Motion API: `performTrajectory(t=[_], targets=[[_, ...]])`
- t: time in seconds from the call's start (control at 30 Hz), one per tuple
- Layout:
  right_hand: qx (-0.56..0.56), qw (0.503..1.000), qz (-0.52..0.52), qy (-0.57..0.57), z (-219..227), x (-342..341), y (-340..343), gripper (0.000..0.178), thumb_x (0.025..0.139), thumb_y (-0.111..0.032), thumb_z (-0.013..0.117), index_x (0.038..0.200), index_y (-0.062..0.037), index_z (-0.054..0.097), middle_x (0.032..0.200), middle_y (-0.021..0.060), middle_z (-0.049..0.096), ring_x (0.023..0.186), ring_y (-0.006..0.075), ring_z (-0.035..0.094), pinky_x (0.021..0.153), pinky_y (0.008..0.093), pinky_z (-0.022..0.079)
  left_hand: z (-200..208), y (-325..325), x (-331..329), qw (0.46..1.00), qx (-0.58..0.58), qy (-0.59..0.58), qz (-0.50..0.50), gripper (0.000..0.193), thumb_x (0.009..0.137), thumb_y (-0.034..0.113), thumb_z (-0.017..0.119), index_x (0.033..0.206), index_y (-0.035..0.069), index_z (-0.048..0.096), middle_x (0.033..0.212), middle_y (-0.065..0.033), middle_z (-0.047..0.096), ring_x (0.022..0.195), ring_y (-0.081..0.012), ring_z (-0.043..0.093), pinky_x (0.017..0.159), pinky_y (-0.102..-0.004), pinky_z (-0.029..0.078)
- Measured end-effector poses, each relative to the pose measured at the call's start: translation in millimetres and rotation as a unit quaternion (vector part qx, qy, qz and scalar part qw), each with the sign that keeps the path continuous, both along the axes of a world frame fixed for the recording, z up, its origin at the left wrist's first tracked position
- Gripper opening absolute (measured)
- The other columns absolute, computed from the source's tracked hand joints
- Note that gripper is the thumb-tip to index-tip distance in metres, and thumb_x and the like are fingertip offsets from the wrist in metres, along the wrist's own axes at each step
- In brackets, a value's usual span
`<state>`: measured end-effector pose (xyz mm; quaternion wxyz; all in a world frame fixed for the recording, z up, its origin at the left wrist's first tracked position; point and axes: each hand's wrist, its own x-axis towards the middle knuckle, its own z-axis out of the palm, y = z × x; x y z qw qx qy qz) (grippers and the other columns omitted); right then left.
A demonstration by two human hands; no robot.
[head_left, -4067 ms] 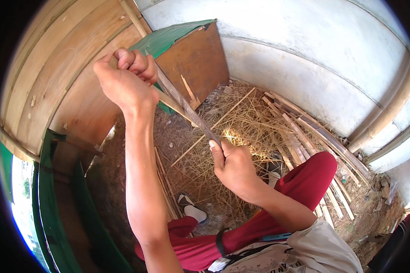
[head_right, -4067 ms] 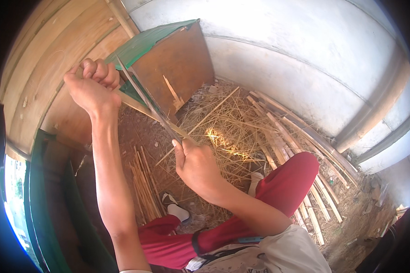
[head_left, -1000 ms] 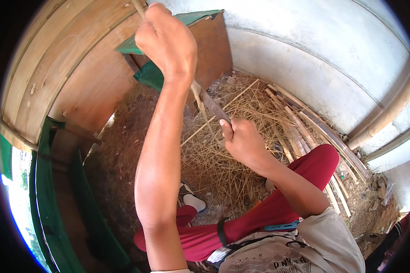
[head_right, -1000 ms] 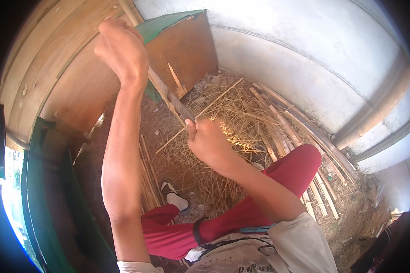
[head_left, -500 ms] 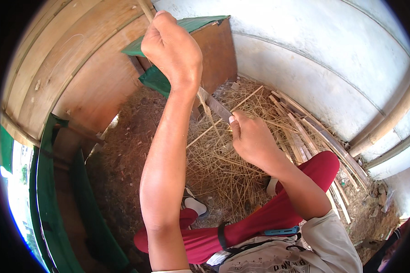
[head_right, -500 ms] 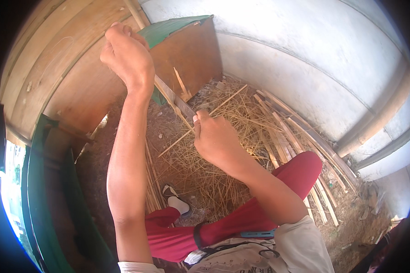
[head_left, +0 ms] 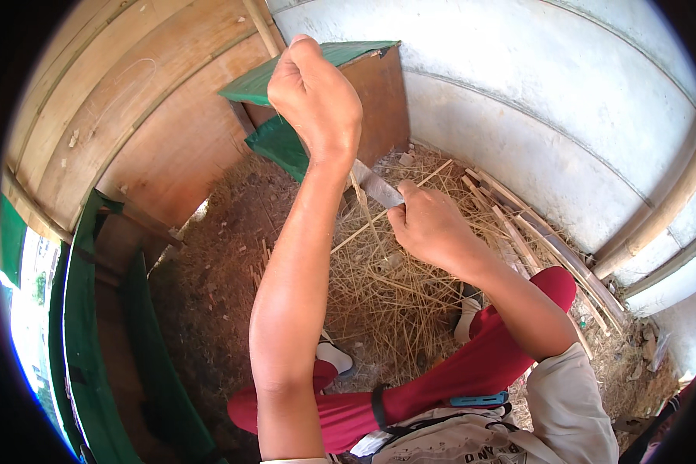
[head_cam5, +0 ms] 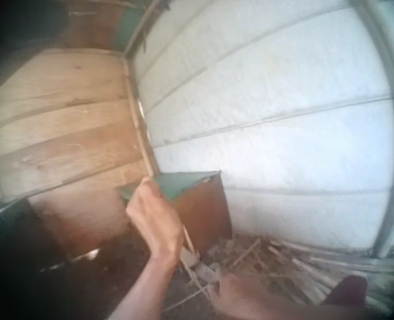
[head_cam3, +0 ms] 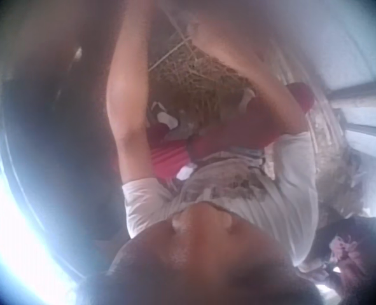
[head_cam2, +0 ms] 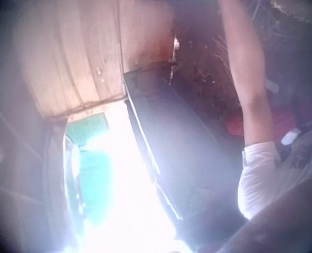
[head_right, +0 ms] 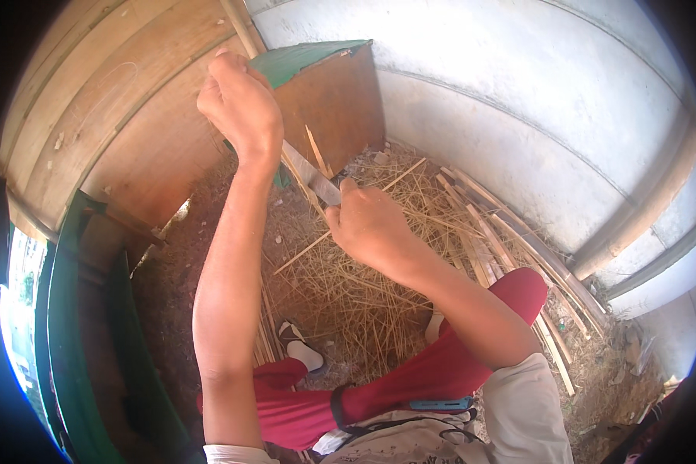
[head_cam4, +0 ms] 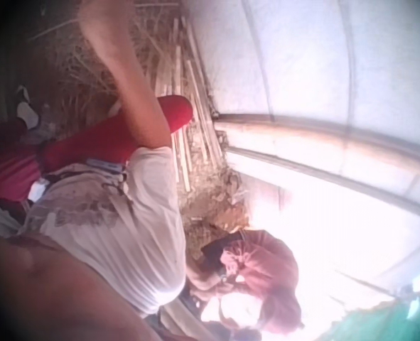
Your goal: The person sits on a small stool and uses a large knife to split a long bamboo pole into thin strips. They hold the bamboo with one hand and strike it with the knife to separate the layers, then continue to shave and refine the strips.
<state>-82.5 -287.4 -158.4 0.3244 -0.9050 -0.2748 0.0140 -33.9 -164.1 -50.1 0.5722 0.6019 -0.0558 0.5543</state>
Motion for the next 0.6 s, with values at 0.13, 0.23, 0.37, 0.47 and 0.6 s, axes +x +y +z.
performTrajectory(t=[0.13, 0.23, 0.37, 0.47, 0.6], targets=[[0.027, 1.000, -0.005, 0.004, -1.0, 2.6, 0.2, 0.035, 0.096, -0.020, 0.054, 0.107, 0.0129, 0.057, 0.071, 0.0234, 0.065, 0.071, 0.0341, 0.068, 0.066, 0.0448, 0.054, 0.9, 2.6, -1.5, 1.000, 0.000, 0.012, 0.006, 0.038, 0.094, 0.018, 0.043, 0.061, 0.001, 0.031, 0.057, -0.0008, 0.030, 0.059, -0.0101, 0.028, 0.052, -0.0348, 0.027], [0.042, 0.995, -0.046, -0.078, -19.6, 10.6, 3.0, 0.037, 0.097, -0.023, 0.055, 0.110, 0.0109, 0.057, 0.068, 0.0229, 0.064, 0.070, 0.0328, 0.068, 0.065, 0.0436, 0.054, 0.7, 1.2, -0.8, 1.000, 0.004, 0.015, 0.006, 0.039, 0.094, 0.018, 0.043, 0.061, 0.001, 0.031, 0.056, -0.0013, 0.031, 0.059, -0.0104, 0.029, 0.053, -0.0351, 0.027], [0.067, 0.997, -0.019, 0.030, -22.2, 28.3, 1.4, 0.036, 0.099, -0.025, 0.054, 0.109, 0.0091, 0.058, 0.068, 0.0223, 0.064, 0.069, 0.0332, 0.068, 0.064, 0.0437, 0.053, -0.8, 0.4, 1.2, 1.000, 0.012, 0.009, 0.009, 0.039, 0.095, 0.019, 0.043, 0.061, 0.002, 0.032, 0.056, -0.0016, 0.031, 0.059, -0.0105, 0.029, 0.053, -0.0352, 0.028], [0.088, 0.995, -0.029, -0.047, -25.2, 21.0, 9.2, 0.034, 0.098, -0.026, 0.056, 0.102, 0.0075, 0.061, 0.066, 0.0212, 0.063, 0.065, 0.0357, 0.066, 0.063, 0.0459, 0.051, 0.0, -3.2, 2.3, 1.000, 0.008, 0.023, 0.014, 0.039, 0.095, 0.020, 0.043, 0.062, 0.002, 0.032, 0.056, -0.0012, 0.031, 0.059, -0.0103, 0.029, 0.053, -0.0351, 0.028], [0.073, 0.994, -0.050, -0.060, -18.7, 20.5, 12.1, 0.030, 0.095, -0.024, 0.060, 0.087, 0.0047, 0.062, 0.062, 0.0207, 0.062, 0.060, 0.0393, 0.063, 0.062, 0.0486, 0.048, 0.5, 1.4, 1.8, 1.000, -0.001, 0.000, -0.001, 0.039, 0.094, 0.020, 0.042, 0.061, 0.003, 0.033, 0.055, -0.0002, 0.031, 0.057, -0.0095, 0.030, 0.051, -0.0341, 0.027]])
